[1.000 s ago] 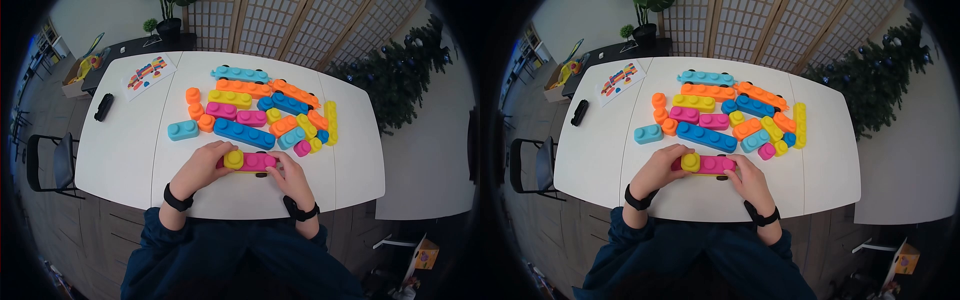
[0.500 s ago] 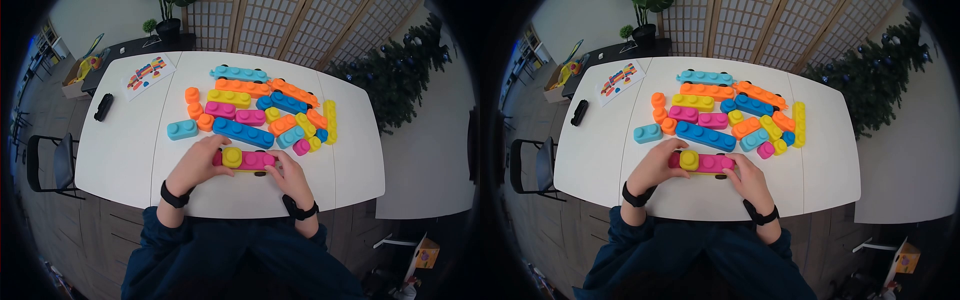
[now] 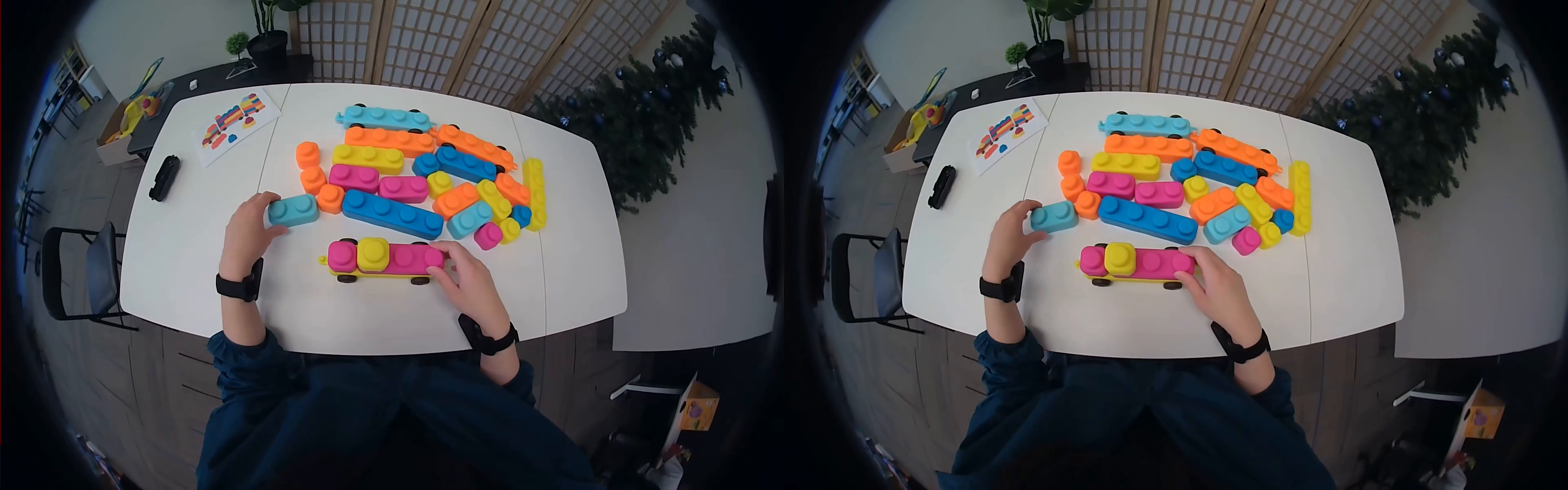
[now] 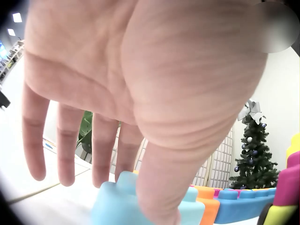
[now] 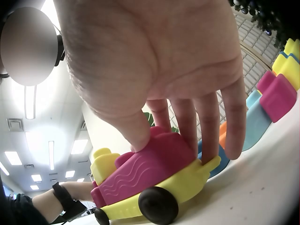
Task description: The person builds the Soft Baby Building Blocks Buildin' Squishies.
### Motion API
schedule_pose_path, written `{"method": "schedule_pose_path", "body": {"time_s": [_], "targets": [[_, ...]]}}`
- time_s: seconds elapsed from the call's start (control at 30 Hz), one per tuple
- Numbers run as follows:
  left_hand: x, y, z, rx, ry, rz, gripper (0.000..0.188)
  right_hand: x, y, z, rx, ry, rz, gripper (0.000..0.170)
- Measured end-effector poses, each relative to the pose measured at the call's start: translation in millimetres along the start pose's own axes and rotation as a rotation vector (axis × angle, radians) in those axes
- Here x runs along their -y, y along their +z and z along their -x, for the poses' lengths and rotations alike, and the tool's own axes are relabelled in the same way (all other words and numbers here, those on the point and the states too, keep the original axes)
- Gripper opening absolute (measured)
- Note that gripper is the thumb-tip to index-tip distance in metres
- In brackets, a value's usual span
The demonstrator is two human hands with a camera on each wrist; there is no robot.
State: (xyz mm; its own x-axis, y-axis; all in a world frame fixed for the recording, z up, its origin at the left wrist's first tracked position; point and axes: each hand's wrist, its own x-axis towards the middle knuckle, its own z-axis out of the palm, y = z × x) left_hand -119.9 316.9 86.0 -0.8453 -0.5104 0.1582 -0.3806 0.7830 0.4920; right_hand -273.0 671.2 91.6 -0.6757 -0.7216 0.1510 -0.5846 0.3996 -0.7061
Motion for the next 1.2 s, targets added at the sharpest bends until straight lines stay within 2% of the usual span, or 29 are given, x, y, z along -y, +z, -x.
{"method": "schedule_pose_path", "body": {"time_s": [0.1,0.17,0.2,0.27,0.3,0.37,0.43,0.5,0.6,0.73,0.8,0.93,1.03,1.2], "targets": [[-5.2,1.6,-0.7,0.036,-0.059,0.001,0.049,-0.1,-1.2,-0.9,0.023,-0.006,-0.015,0.037],[-16.1,-3.7,2.8,-0.092,-0.109,-0.042,0.048,-0.8,-2.6,-0.5,-0.015,-0.066,0.030,0.040],[-24.1,-8.1,4.4,-0.093,-0.107,-0.041,0.048,-1.0,-3.4,-0.4,-0.051,-0.126,0.073,0.043],[-45.8,-18.6,8.2,-0.155,-0.034,0.150,0.049,2.4,-11.5,-2.2,-0.078,-0.135,0.051,0.048],[-59.3,-20.7,10.7,-0.155,-0.034,0.150,0.049,6.0,-15.7,-3.7,-0.102,-0.144,0.027,0.053],[-88.9,-21.7,16.5,-0.077,0.174,0.308,0.049,16.8,-21.8,-7.7,-0.120,-0.160,-0.028,0.057],[-111.3,-22.0,19.4,0.029,0.300,0.373,0.048,27.7,-27.2,-13.2,-0.140,-0.176,-0.083,0.061],[-125.3,-12.7,20.4,0.050,0.349,0.360,0.047,37.8,-29.1,-19.4,-0.121,-0.282,-0.117,0.063],[-141.3,-1.7,24.7,0.086,0.471,0.416,0.049,46.9,-26.0,-26.0,-0.118,-0.322,-0.143,0.059],[-143.3,7.0,27.5,0.035,0.495,0.377,0.055,31.7,-23.5,-24.8,-0.060,-0.314,-0.092,0.053],[-140.6,0.9,29.6,0.074,0.448,0.394,0.057,24.9,-24.2,-23.0,-0.119,-0.266,-0.121,0.048],[-124.5,-2.0,30.6,0.175,0.345,0.386,0.061,6.3,-24.6,-14.9,-0.122,-0.165,-0.224,0.048],[-117.8,2.3,28.2,0.244,0.333,0.377,0.056,-3.2,-21.6,-9.3,-0.091,-0.095,-0.316,0.047],[-117.2,8.9,28.2,0.222,0.377,0.351,0.042,-7.2,-19.2,-9.2,-0.006,-0.206,-0.275,0.048]]}}
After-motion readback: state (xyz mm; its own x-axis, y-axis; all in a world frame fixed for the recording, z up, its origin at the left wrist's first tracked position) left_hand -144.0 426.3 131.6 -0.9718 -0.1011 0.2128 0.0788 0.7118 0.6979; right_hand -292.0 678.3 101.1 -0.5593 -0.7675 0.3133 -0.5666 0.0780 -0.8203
